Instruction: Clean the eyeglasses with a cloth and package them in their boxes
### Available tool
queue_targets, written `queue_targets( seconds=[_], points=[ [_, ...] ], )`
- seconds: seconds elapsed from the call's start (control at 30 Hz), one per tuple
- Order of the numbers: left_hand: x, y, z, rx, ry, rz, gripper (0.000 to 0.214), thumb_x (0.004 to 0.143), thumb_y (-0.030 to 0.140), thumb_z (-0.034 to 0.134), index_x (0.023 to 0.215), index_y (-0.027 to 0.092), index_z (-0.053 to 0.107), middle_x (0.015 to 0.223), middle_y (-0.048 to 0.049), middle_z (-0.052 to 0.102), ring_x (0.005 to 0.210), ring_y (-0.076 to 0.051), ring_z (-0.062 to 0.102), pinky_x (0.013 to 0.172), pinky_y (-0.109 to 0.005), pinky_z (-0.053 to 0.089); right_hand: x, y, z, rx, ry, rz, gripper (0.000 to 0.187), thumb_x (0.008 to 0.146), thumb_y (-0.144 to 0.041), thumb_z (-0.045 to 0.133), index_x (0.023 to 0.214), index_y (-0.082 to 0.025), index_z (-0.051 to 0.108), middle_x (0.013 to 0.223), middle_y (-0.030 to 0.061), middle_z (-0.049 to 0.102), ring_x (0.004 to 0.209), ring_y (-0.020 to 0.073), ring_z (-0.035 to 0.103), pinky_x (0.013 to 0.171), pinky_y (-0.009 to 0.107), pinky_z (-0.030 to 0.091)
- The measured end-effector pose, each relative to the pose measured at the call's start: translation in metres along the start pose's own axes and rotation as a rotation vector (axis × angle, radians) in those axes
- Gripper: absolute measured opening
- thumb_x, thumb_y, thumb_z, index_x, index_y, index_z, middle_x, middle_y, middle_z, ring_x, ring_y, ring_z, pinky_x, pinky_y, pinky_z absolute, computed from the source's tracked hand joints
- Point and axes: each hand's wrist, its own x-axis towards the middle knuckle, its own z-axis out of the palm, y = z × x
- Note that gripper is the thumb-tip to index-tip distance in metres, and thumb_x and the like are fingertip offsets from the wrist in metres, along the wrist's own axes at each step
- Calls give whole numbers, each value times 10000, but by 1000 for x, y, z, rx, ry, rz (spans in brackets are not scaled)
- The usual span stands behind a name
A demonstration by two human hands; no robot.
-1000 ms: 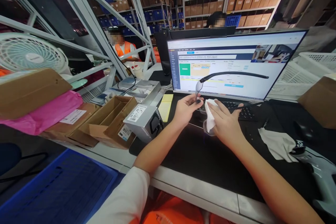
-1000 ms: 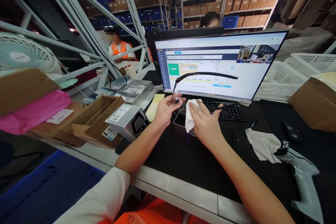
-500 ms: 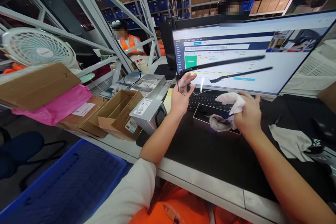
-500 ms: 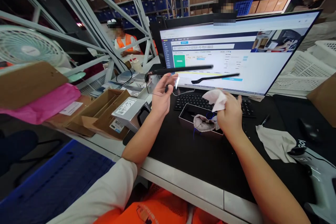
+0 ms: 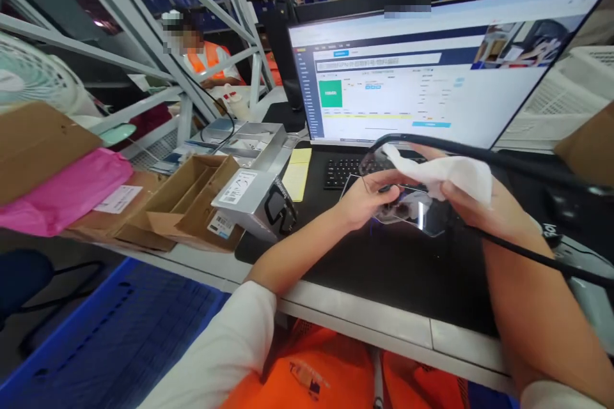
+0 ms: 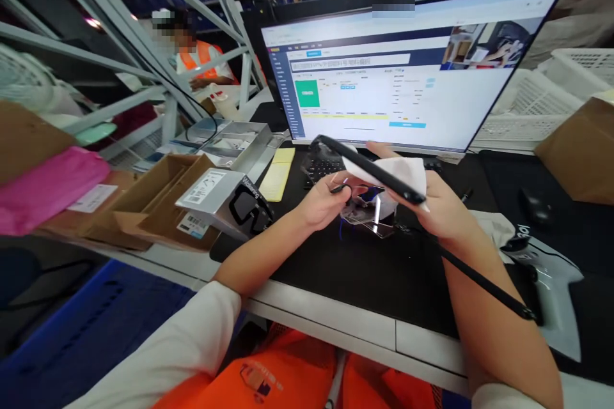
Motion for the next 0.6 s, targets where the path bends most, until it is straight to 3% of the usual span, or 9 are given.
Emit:
queue_targets(
  seconds=[0.07, 0.13, 0.3, 0.47, 0.6],
  points=[
    [-2, 1, 3, -58, 39, -51, 457, 605, 485, 953, 927, 206, 791, 886, -35, 742, 910, -188, 678, 959, -339, 466, 2, 7, 1, 53, -145, 39, 495, 871, -550, 705, 1273, -261, 719, 1354, 82, 658, 1348, 343, 536, 1180, 447, 389],
    [-3, 4, 4, -96, 63, -93, 481, 560, 492, 971, 881, 186, 785, 804, -26, 713, 820, -172, 659, 879, -321, 472, 8, 18, 5, 85, -192, 35, 547, 875, -563, 695, 1343, -281, 677, 1414, 67, 622, 1405, 332, 483, 1212, 444, 355],
    [-3, 14, 0, -122, 113, -147, 469, 543, 460, 982, 833, 154, 776, 731, -20, 666, 711, -134, 601, 734, -276, 447, 13, 27, 18, 65, -147, 42, 563, 852, -552, 722, 1352, -296, 674, 1407, 44, 629, 1471, 320, 405, 1255, 471, 307],
    [-1, 25, -3, -83, 75, -95, 540, 580, 478, 959, 960, 132, 791, 804, -63, 711, 751, -171, 639, 768, -297, 469, 5, 24, 15, 224, -86, 118, 514, 850, -489, 743, 1317, -280, 698, 1273, 60, 708, 1378, 330, 527, 1222, 519, 359],
    [0, 31, -7, -55, 28, -98, 528, 608, 479, 948, 991, 149, 798, 881, -93, 749, 874, -218, 686, 855, -320, 482, 7, 14, 12, 331, -52, 83, 521, 871, -478, 719, 1341, -256, 678, 1341, 86, 672, 1340, 327, 565, 1186, 540, 404]
  ],
)
